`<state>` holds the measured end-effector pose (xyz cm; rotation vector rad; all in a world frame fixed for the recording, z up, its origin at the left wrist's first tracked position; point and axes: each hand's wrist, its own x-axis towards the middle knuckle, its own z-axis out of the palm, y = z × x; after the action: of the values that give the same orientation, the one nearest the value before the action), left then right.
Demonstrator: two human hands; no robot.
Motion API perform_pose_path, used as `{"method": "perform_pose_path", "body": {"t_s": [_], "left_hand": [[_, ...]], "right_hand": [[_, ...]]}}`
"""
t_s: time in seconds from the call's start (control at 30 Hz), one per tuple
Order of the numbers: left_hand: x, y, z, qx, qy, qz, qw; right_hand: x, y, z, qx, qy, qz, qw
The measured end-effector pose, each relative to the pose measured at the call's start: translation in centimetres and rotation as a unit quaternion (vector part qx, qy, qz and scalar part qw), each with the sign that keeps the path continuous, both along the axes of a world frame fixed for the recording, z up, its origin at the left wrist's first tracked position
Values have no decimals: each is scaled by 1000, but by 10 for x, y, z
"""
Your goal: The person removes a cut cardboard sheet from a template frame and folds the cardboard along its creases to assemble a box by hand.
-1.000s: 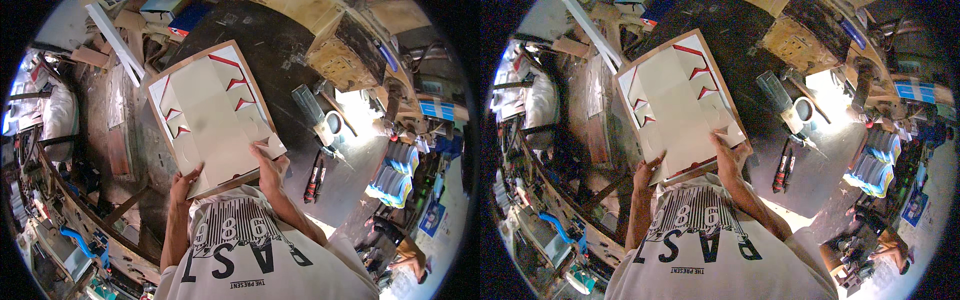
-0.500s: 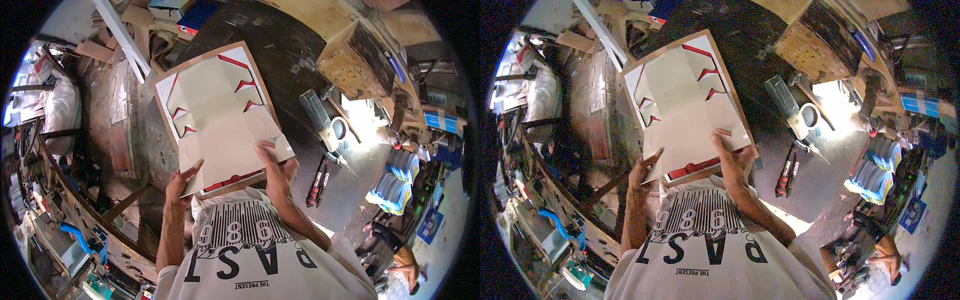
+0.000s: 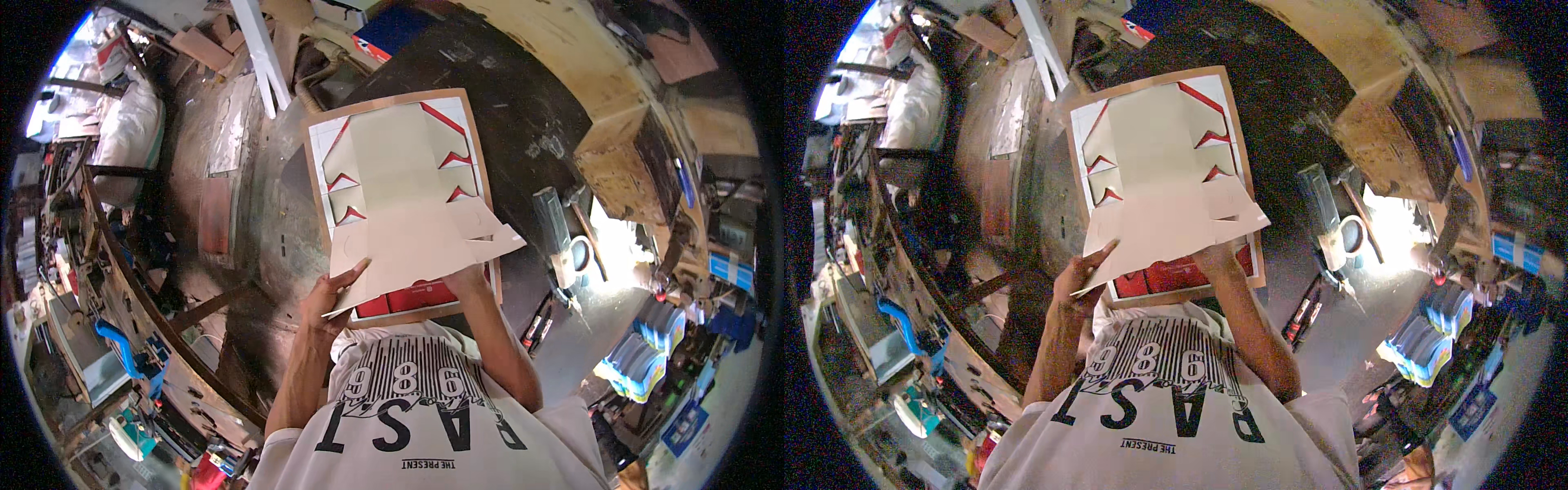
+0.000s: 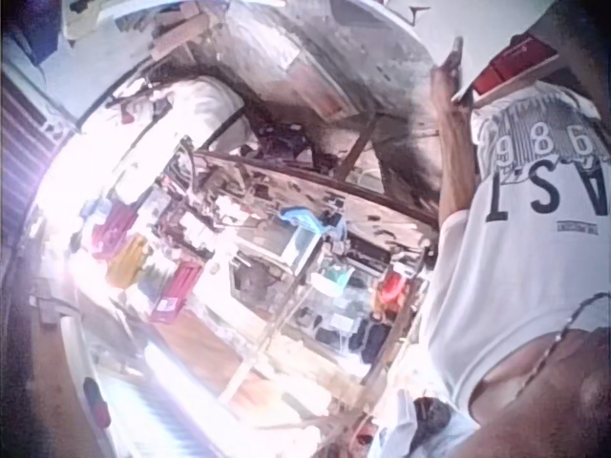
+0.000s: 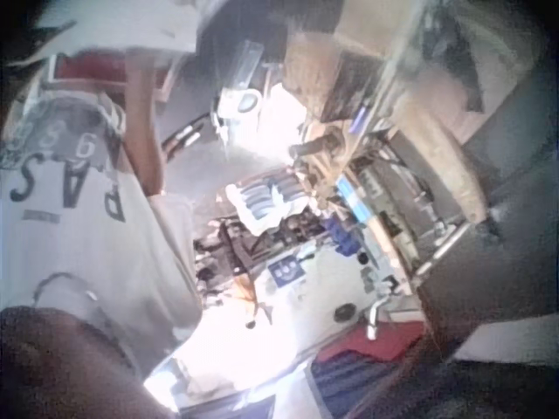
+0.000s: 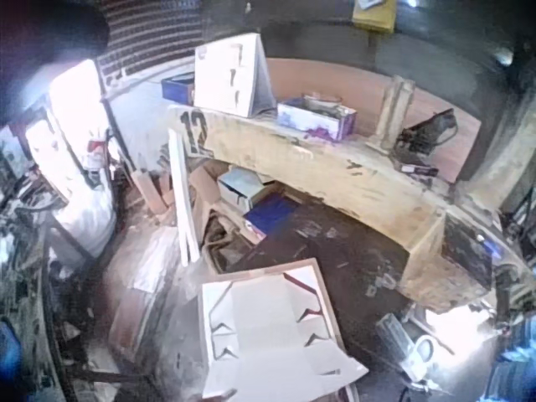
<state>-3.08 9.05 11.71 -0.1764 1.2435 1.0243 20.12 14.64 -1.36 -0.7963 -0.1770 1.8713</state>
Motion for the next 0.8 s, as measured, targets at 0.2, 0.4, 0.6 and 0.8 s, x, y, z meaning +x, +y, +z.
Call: {"method": "perform_pose_path", "body": {"t_s": [0.2, 0.4, 0.6, 0.8], "left_hand": [[0, 1, 2, -18, 9, 4, 1000], [5, 6, 14, -3, -26, 27, 999], [9, 7, 14, -8, -12, 51, 999], [9, 4, 16, -25, -28, 42, 998]], "right_hand": [[-33, -5, -26, -25, -110, 73, 991], [-43, -23, -21, -49, -224, 144, 963], [-37, -38, -22, -11, -350, 225, 909], [-9, -65, -8, 109, -603, 409, 676]]}}
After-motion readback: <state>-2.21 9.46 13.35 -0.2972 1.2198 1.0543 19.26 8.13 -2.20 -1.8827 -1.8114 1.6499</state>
